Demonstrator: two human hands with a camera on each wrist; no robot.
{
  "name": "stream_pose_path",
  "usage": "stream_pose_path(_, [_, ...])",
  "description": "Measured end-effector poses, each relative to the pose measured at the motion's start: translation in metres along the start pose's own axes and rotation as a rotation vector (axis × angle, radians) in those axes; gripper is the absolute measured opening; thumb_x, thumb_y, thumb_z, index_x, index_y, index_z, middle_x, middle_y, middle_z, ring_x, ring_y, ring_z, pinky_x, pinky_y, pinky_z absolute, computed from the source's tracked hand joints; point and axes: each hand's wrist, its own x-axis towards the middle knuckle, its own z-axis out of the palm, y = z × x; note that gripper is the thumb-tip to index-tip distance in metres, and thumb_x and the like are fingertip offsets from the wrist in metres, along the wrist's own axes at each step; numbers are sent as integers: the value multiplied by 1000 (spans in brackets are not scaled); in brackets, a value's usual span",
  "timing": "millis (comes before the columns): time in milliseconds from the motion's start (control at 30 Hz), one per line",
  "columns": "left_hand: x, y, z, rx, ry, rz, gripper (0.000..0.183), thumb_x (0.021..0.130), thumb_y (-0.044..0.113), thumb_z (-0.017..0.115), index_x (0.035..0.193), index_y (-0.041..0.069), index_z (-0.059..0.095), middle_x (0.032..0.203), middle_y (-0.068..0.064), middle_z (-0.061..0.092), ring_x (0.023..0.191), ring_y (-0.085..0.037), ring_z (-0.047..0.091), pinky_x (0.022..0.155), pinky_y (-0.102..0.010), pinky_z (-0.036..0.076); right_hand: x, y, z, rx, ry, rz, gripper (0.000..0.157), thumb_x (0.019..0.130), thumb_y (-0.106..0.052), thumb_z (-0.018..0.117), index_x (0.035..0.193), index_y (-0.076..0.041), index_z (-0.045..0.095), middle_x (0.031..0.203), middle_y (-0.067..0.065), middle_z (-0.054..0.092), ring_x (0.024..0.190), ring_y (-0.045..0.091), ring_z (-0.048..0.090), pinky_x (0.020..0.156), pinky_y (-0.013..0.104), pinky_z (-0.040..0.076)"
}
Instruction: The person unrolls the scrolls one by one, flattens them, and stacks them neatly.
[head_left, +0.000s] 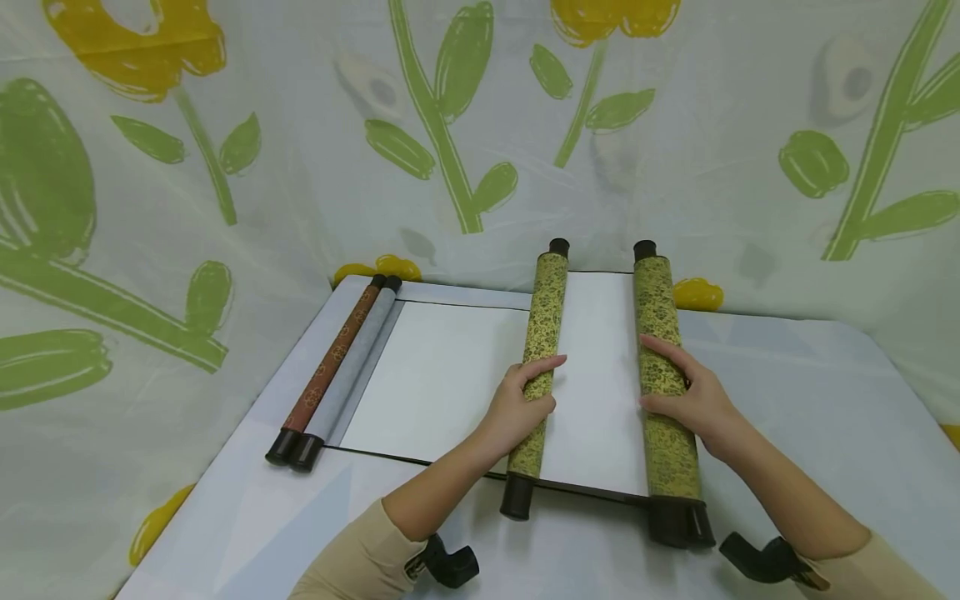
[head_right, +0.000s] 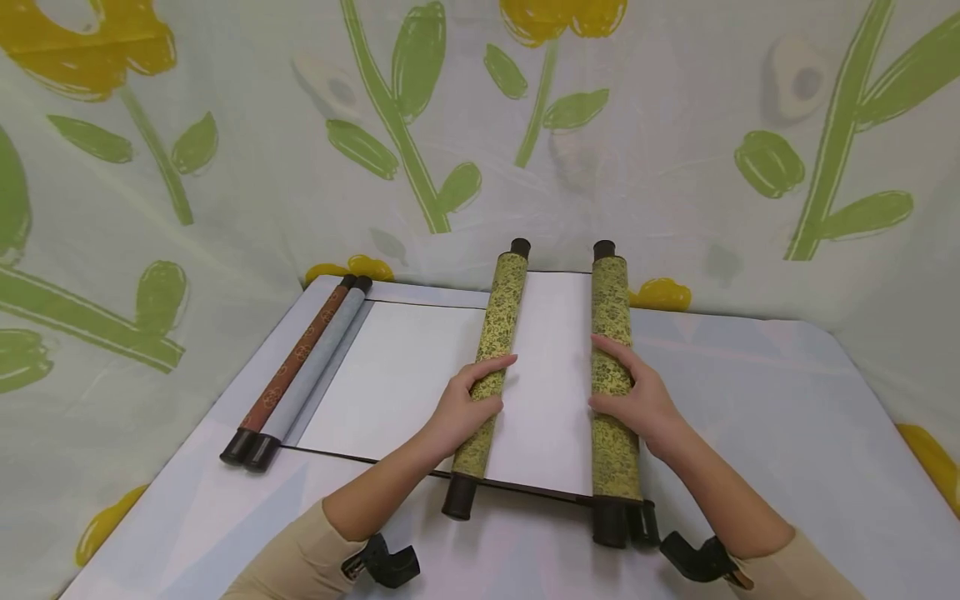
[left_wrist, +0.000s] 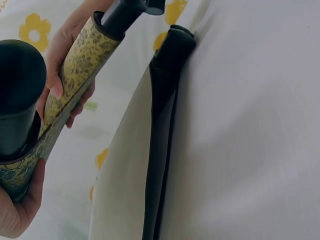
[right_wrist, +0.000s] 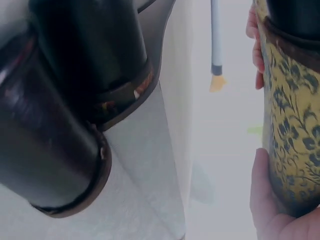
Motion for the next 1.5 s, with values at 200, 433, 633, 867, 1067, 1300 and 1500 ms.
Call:
stream_pose_path(200, [-1,0,-2,14,2,-8,58,81,2,54,132,29,56,136,-10,41,114,-25,40,61,-29,36,-2,4,-2,85,-4,6,81,82,-1,63,151,-21,26,156,17,10,113,18,39,74,25,47])
stream_pose_path(433, [0,2,-2,88,37,-37,58,74,19,80,126,33,60,133,-9,44,129,-32,37,98,-56,34,2,5,14,-39,106,9,88,76,-19,79,148,-11,30,155,16,20,141,40,13,104,60,24])
stream_pose_path(633, [0,2,-3,97,26,-43,63,70,23,84,128,30,59,133,-10,43,130,-33,37,100,-56,34,3,6,17,-78,116,42,92,73,-22,83,148,-10,31,155,17,21,141,42,12,104,65,19])
stream_pose_path(867, [2,-2,-4,82,30,-26,62,73,8,79,128,28,59,132,-11,43,128,-33,37,99,-55,34,2,6,13,-87,99,20,90,73,-15,81,147,-7,32,153,19,22,140,43,12,103,66,19])
stream_pose_path(1067, [0,-4,-6,75,23,-11,62,77,-2,70,131,26,57,132,-14,41,128,-33,36,96,-50,37,1,9,10,-57,62,-14,87,76,-8,77,147,-5,28,153,21,20,140,44,10,103,66,18])
stream_pose_path(1300, [-2,-4,-12,68,17,-31,55,82,-3,63,128,26,61,139,-20,35,127,-35,36,68,-29,42,-1,9,2,22,3,-46,81,81,-6,71,149,-11,27,154,18,18,141,40,7,104,60,20])
stream_pose_path(1500, [0,-5,-16,50,14,-28,57,81,-7,59,130,23,60,141,-20,36,131,-36,32,56,-23,38,-2,9,-2,32,-25,-8,75,83,-5,67,148,-15,32,155,18,15,138,38,17,88,26,40])
